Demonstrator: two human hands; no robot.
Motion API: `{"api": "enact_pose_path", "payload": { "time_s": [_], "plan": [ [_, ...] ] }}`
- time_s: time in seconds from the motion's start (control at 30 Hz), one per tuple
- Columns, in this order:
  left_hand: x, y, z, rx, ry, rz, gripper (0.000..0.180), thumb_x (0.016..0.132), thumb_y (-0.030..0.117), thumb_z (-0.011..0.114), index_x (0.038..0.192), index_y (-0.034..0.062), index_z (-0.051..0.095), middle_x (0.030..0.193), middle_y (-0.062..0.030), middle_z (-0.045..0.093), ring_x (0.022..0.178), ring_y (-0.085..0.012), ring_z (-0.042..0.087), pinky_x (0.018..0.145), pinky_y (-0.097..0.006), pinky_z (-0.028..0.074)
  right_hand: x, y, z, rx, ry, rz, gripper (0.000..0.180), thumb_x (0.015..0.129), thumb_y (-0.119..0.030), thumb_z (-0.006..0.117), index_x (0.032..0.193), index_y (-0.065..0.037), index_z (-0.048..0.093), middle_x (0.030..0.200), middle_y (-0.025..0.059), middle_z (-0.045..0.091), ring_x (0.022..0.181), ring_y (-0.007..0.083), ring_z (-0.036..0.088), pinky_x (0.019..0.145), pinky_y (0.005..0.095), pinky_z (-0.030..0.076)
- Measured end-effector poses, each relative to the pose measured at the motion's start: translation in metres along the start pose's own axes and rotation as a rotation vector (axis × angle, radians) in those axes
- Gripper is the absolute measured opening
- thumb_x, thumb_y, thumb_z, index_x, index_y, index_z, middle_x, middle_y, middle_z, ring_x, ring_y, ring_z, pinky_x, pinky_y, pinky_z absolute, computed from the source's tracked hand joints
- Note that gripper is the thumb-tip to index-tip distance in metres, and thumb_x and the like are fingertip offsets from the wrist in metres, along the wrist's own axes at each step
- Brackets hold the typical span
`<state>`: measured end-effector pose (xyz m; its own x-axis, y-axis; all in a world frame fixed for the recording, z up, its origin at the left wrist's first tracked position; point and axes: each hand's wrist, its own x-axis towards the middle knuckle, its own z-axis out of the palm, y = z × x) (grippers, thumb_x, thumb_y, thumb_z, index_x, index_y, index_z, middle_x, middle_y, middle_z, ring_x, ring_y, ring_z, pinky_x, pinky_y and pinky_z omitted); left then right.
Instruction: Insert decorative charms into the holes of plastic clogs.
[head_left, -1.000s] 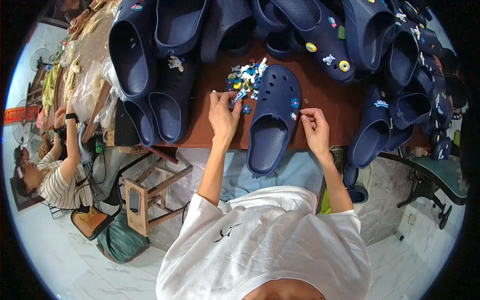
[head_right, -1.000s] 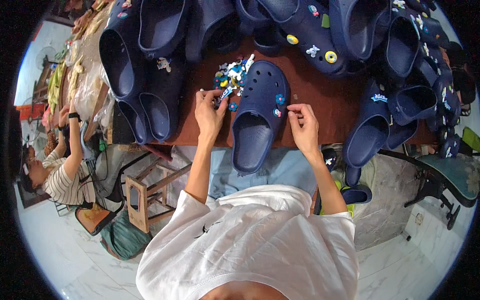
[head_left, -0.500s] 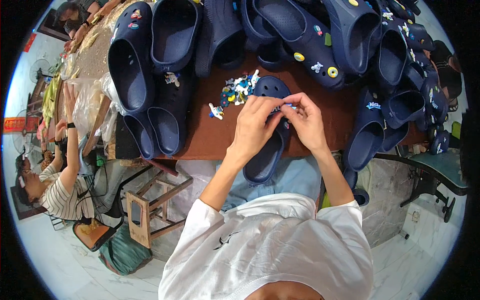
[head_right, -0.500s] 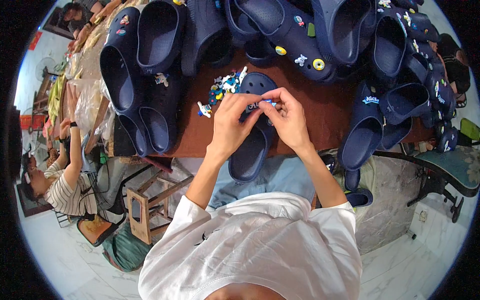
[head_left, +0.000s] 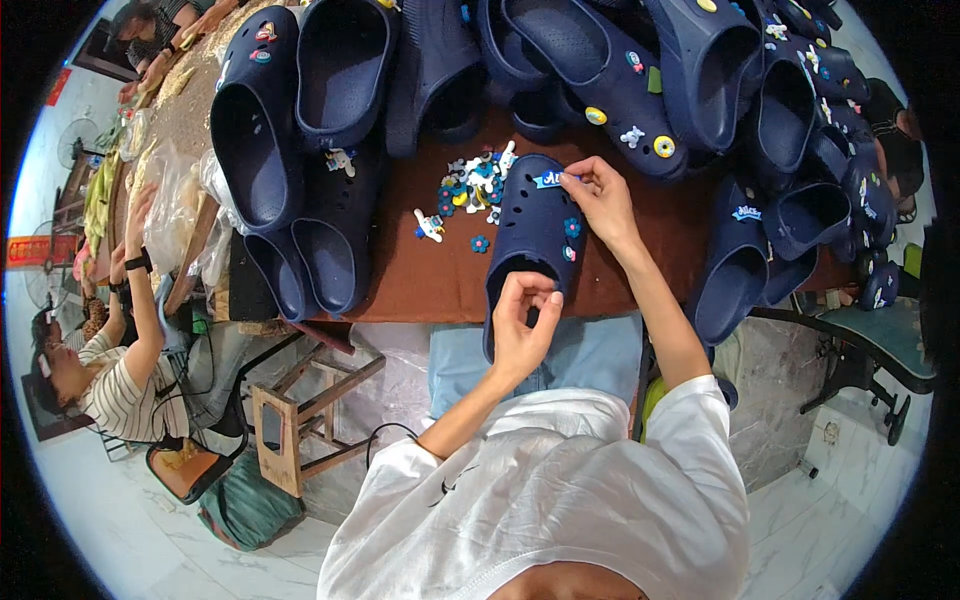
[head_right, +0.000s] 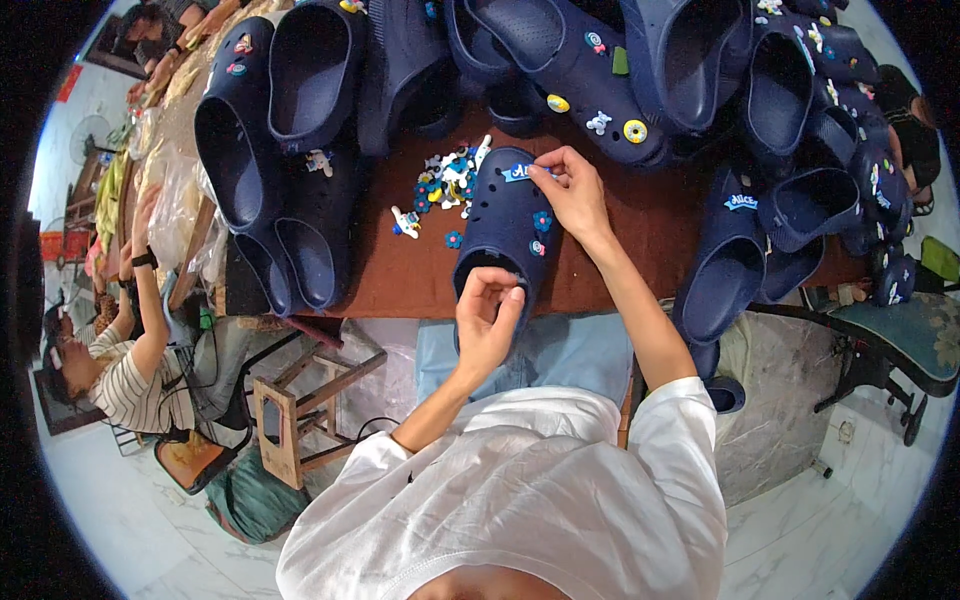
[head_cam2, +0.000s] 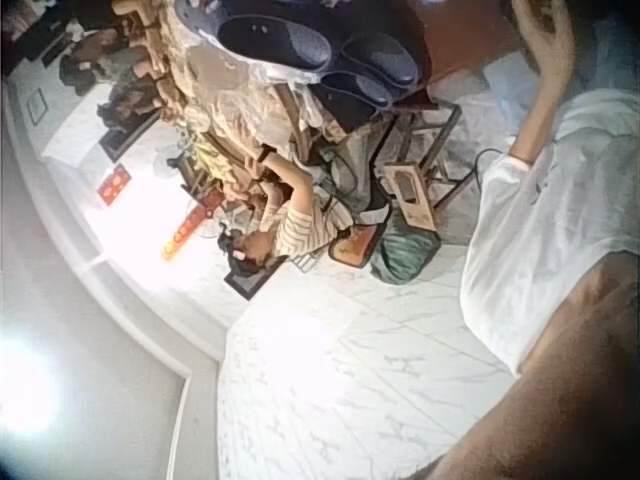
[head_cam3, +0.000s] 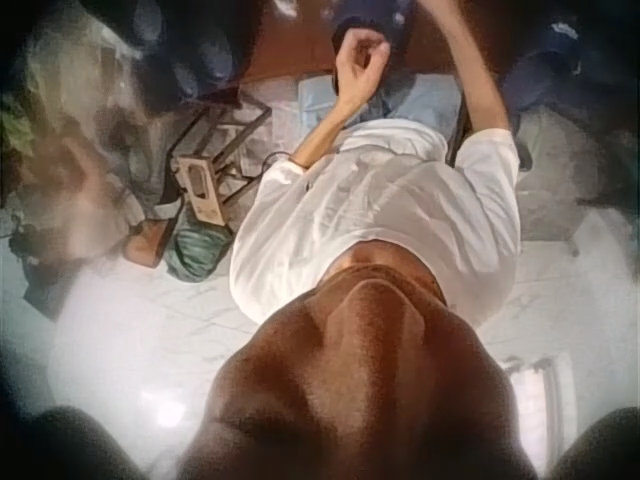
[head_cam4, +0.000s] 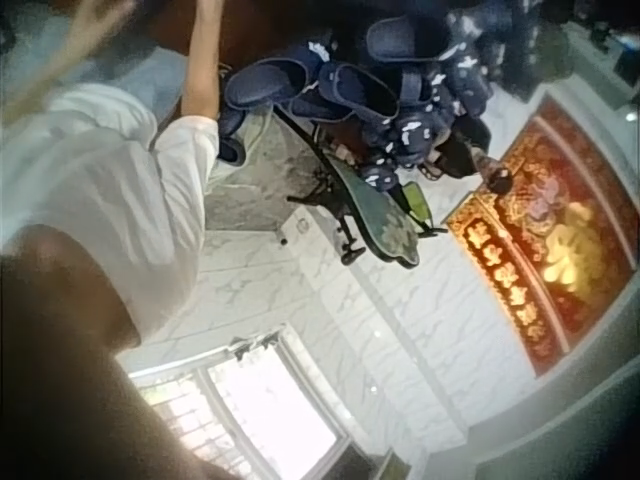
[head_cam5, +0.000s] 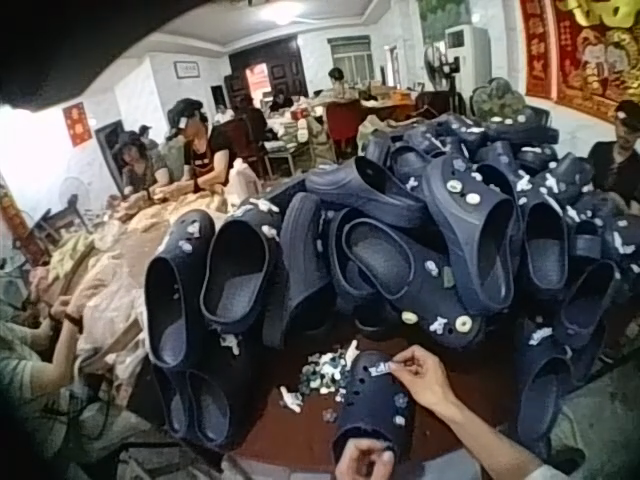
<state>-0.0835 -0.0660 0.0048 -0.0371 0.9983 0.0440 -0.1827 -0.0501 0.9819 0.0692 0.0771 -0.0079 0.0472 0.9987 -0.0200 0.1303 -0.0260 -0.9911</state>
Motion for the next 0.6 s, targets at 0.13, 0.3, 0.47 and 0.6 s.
{"api": "enact_pose_path", "payload": {
  "time_s": [0.13, 0.3, 0.47, 0.6],
  "plan": [
    [0.017, 0.005, 0.008, -0.154, 0.051, -0.238, 0.024, 0.091, 0.013, 0.063, 0.110, 0.0030, 0.052, 0.100, -0.0017, 0.055, 0.089, -0.0074, 0.052, 0.080, -0.022, 0.044, 0.001, -0.014, 0.000, -0.297, 0.013, 0.001, 0.021, 0.082, -0.022, 0.073, 0.088, -0.003, 0.066, 0.072, 0.0033, 0.064, 0.063, 0.0082, 0.058, 0.060, 0.0260, 0.048],
    [0.050, 0.007, 0.011, -0.459, 0.053, -0.383, 0.045, 0.089, 0.015, 0.064, 0.127, -0.0047, 0.051, 0.120, -0.0087, 0.059, 0.105, -0.0138, 0.057, 0.093, -0.030, 0.044, 0.006, -0.011, -0.002, -0.328, -0.020, -0.026, 0.022, 0.081, -0.024, 0.074, 0.085, -0.004, 0.067, 0.071, 0.0033, 0.065, 0.061, 0.0085, 0.057, 0.061, 0.0271, 0.048],
    [0.066, -0.004, 0.014, -0.772, 0.087, -0.512, 0.029, 0.086, 0.008, 0.064, 0.113, -0.0010, 0.059, 0.107, -0.0072, 0.064, 0.097, -0.0165, 0.060, 0.088, -0.031, 0.047, 0.016, -0.007, -0.002, -0.322, -0.074, 0.000, 0.022, 0.079, -0.022, 0.076, 0.087, -0.005, 0.067, 0.071, 0.0018, 0.064, 0.062, 0.0075, 0.056, 0.061, 0.0260, 0.047],
    [0.069, -0.011, 0.014, -0.924, 0.103, -0.581, 0.022, 0.080, 0.000, 0.061, 0.101, 0.0001, 0.062, 0.096, -0.0068, 0.065, 0.090, -0.0186, 0.062, 0.085, -0.034, 0.049, 0.026, 0.008, -0.005, -0.073, -0.150, 0.054, 0.027, 0.079, -0.016, 0.077, 0.100, -0.004, 0.066, 0.084, 0.0003, 0.062, 0.072, 0.0052, 0.054, 0.067, 0.0220, 0.046]
  ]
}}
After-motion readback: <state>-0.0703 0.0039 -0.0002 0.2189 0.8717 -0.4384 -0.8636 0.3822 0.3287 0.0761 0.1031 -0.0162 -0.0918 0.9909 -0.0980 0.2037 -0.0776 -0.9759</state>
